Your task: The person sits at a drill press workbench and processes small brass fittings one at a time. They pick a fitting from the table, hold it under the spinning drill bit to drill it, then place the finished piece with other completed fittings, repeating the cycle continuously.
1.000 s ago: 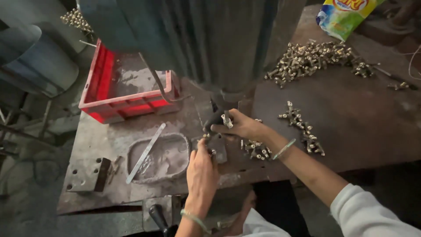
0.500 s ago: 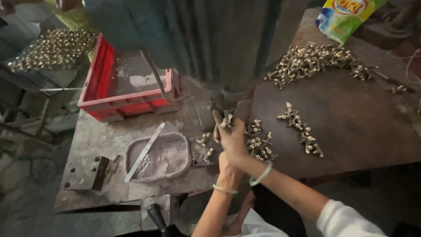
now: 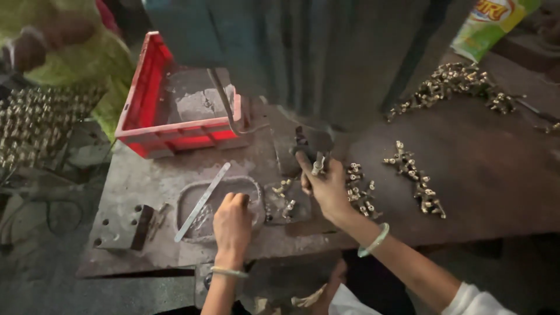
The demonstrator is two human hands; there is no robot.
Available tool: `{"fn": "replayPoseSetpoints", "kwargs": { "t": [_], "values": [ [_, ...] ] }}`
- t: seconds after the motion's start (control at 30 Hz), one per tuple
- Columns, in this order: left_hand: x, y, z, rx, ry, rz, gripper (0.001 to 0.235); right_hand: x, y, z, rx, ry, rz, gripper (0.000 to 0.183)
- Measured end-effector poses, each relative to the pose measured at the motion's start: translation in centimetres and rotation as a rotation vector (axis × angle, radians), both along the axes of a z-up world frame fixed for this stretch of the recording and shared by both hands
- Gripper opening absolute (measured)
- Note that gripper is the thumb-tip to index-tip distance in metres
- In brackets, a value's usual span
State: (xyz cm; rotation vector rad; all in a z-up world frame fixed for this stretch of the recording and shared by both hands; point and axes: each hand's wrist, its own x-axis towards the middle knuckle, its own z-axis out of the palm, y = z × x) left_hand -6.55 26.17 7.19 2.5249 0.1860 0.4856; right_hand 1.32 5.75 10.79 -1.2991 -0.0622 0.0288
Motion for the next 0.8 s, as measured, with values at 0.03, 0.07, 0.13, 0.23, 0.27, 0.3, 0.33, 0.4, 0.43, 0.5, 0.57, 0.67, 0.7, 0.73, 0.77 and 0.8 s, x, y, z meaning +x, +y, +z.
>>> {"fn": "replayPoseSetpoints", "kwargs": {
  "t": [0.03, 0.07, 0.13, 0.23, 0.27, 0.3, 0.33, 0.4, 0.43, 0.5, 0.57, 0.67, 0.7, 0.73, 0.77, 0.8],
  "values": [
    [0.5, -0.1, -0.5, -0.001, 0.000, 0.003, 0.019, 0.3, -0.5, -0.1, -0.001, 0.000, 0.003, 0.030],
    [0.9, -0.3, -0.9, 0.029, 0.017, 0.002, 0.018, 0.7, -0.9, -0.3, -0.055, -0.018, 0.067, 0.034],
    [1.7, -0.3, -1.9, 0.058, 0.032, 0.000, 0.017, 0.7, -1.1, -0.6, -0.109, -0.039, 0.130, 0.038],
    [2.4, 0.5, -3.0, -0.024, -0.074, 0.038, 0.012, 0.3, -0.5, -0.1, 0.021, 0.022, 0.004, 0.028],
    [2.5, 1.0, -3.2, -0.347, -0.042, 0.076, 0.015, 0.5, -0.8, 0.7, -0.119, 0.038, 0.040, 0.034],
    [2.3, 1.7, -3.4, -0.670, 0.000, 0.114, 0.018, 0.4, -1.1, 1.3, -0.259, 0.060, 0.078, 0.040],
    [2.0, 2.2, -4.3, -0.671, 0.001, 0.118, 0.018, 0.5, -1.1, 0.5, -0.261, 0.062, 0.082, 0.040],
    [1.2, 3.3, -5.9, -1.180, 0.025, -0.009, 0.021, 0.6, -1.1, -1.1, -0.169, -0.092, 0.075, 0.038],
    [0.5, 2.7, -5.2, -1.177, 0.023, -0.007, 0.021, 0.4, -0.7, -0.6, -0.166, -0.093, 0.077, 0.038],
    [-1.1, 1.0, -4.1, -1.337, 0.012, -0.023, 0.017, -0.2, -0.4, 0.3, -0.069, 0.007, -0.001, 0.027],
    [-2.9, -1.9, -2.2, -1.155, -0.003, 0.044, 0.017, 0.3, -0.9, 0.6, -0.092, -0.036, 0.064, 0.023],
    [-5.4, -4.9, -1.3, -0.802, -0.101, 0.067, 0.016, -0.4, -0.3, 1.1, -0.047, -0.046, 0.078, 0.017],
    [-5.8, -5.8, -1.4, -0.636, -0.189, 0.020, 0.016, -0.5, 0.0, 1.5, 0.015, -0.019, 0.022, 0.015],
    [-5.8, -6.1, -1.0, -0.637, -0.191, 0.024, 0.016, -0.1, -0.3, 1.6, 0.012, -0.020, 0.027, 0.015],
    [-6.1, -6.5, -0.6, -0.650, -0.186, 0.026, 0.016, 0.0, -0.6, 1.6, -0.029, 0.023, 0.069, 0.014],
    [-6.3, -6.9, -0.3, -0.662, -0.180, 0.029, 0.016, 0.2, -0.9, 1.6, -0.070, 0.067, 0.111, 0.014]
  ]
}}
